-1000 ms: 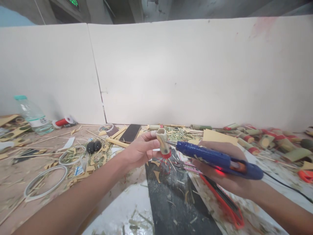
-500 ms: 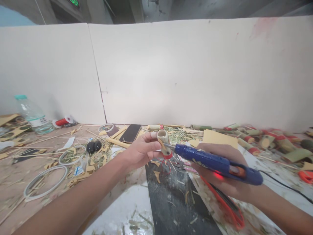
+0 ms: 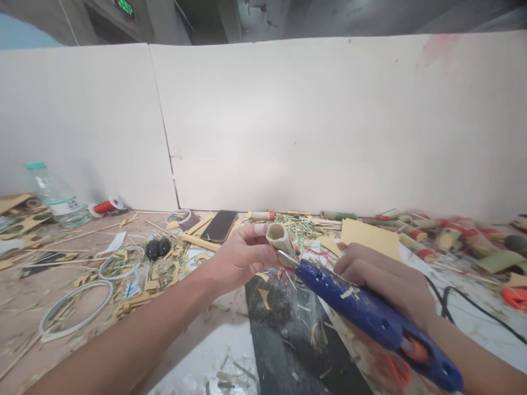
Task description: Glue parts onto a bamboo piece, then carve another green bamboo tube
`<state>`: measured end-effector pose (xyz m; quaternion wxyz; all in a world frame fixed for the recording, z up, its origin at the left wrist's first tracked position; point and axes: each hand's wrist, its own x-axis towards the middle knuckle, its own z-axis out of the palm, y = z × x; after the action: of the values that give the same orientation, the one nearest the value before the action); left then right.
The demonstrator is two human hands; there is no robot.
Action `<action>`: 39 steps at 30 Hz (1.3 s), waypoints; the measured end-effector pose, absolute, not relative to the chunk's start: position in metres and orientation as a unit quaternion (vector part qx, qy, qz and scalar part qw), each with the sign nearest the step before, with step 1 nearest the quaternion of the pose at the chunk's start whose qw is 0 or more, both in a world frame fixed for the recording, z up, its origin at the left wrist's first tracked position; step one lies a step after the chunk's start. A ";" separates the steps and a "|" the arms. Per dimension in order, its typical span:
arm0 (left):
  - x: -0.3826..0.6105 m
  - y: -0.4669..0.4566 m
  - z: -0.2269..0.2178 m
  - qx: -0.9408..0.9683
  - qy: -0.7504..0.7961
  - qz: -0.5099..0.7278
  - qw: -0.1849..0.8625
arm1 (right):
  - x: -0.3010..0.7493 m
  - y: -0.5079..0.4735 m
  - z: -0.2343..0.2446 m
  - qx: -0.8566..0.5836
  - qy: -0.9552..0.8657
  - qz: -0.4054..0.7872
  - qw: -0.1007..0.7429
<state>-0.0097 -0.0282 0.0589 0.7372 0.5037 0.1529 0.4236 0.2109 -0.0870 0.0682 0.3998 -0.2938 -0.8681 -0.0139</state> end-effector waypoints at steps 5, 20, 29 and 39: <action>-0.010 -0.029 0.059 0.509 0.158 0.434 0.727 | 0.211 -0.084 0.067 -0.295 -0.865 -0.056 0.403; -0.010 -0.030 0.060 0.525 0.162 0.446 0.707 | 0.210 -0.082 0.065 -0.264 -0.867 -0.079 0.415; -0.008 -0.029 0.059 0.520 0.154 0.459 0.703 | 0.210 -0.081 0.065 -0.254 -0.867 -0.071 0.424; -0.011 -0.027 0.059 0.525 0.137 0.464 0.701 | 0.210 -0.081 0.069 -0.260 -0.875 -0.086 0.400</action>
<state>-0.0106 -0.0274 0.0586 0.7006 0.5245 0.1370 0.4639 0.2105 -0.0807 0.0689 0.4003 -0.2598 -0.8746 -0.0861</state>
